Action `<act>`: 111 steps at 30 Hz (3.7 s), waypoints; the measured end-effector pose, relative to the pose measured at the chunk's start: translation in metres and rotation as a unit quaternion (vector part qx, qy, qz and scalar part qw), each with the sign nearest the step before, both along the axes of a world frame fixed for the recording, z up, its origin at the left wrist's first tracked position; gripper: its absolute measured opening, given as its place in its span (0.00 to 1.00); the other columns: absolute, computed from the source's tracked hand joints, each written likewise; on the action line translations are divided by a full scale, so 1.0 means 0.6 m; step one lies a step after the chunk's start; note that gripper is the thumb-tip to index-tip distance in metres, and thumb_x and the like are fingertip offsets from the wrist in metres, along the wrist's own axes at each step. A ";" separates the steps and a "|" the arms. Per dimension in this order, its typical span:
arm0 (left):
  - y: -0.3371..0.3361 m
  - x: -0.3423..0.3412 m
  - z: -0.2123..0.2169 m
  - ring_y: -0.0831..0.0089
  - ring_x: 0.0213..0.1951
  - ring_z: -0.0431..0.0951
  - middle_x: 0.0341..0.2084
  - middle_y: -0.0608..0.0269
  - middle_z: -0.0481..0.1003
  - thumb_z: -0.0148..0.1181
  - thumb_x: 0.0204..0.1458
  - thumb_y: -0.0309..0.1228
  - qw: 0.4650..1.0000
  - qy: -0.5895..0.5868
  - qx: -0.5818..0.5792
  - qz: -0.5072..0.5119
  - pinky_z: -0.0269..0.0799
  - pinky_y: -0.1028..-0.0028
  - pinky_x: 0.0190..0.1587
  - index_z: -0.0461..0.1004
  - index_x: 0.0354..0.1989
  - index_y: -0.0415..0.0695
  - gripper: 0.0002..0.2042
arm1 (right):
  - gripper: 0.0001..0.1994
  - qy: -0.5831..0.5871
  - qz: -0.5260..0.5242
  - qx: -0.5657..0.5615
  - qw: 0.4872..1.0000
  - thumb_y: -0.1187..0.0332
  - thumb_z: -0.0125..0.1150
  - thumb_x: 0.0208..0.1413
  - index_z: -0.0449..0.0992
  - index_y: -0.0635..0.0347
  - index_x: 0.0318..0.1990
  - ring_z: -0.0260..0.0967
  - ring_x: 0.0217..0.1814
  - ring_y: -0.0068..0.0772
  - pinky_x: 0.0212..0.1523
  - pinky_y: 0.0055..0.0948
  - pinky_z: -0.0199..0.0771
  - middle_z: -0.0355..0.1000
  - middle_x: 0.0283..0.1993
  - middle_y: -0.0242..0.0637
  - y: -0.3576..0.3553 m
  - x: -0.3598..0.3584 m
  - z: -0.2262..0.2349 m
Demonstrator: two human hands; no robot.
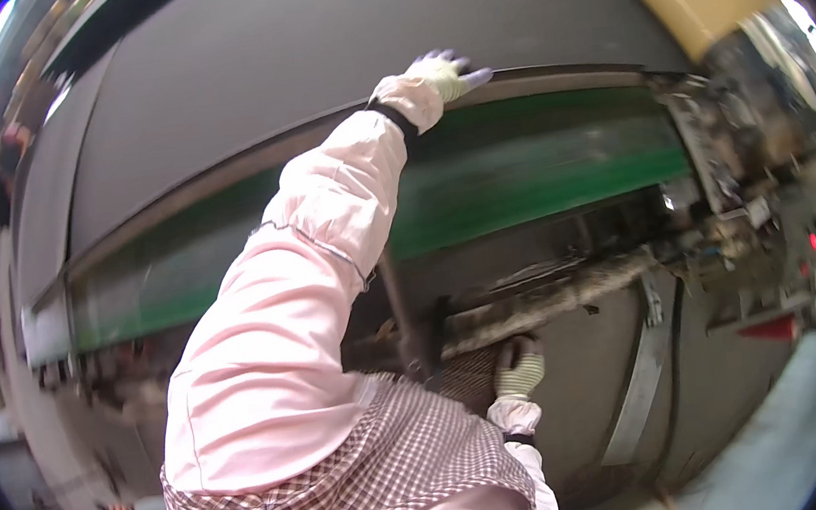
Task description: The operator is aligning and smoothing a large black sheet of material on a moving industrial conveyor belt.
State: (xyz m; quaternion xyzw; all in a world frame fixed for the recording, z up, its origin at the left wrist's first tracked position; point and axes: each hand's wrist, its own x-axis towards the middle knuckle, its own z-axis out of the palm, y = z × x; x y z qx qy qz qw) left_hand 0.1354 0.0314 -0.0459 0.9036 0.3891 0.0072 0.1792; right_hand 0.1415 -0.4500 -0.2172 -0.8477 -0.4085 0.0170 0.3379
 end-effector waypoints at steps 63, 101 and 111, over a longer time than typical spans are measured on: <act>0.047 -0.162 -0.027 0.58 0.68 0.50 0.67 0.54 0.54 0.40 0.56 0.62 0.995 0.015 -0.010 -0.096 0.48 0.65 0.68 0.61 0.64 0.45 0.36 | 0.06 -0.039 -0.038 -0.030 0.998 0.66 0.57 0.49 0.73 0.56 0.34 0.67 0.33 0.54 0.34 0.48 0.68 0.71 0.32 0.46 0.000 -0.001 0.003; 0.053 -0.324 -0.036 0.53 0.66 0.56 0.65 0.49 0.57 0.34 0.56 0.64 0.984 0.113 0.082 0.109 0.53 0.60 0.66 0.60 0.65 0.54 0.35 | 0.11 -0.028 -0.054 -0.064 0.996 0.61 0.60 0.46 0.74 0.52 0.37 0.70 0.40 0.49 0.41 0.48 0.68 0.72 0.35 0.42 -0.002 -0.014 0.037; 0.032 -0.072 0.002 0.54 0.66 0.56 0.65 0.47 0.55 0.36 0.50 0.70 0.989 0.146 -0.010 0.031 0.51 0.62 0.68 0.58 0.66 0.52 0.42 | 0.10 -0.010 -0.044 -0.070 0.996 0.62 0.59 0.48 0.75 0.53 0.36 0.70 0.37 0.49 0.40 0.46 0.65 0.72 0.31 0.43 0.001 -0.007 0.056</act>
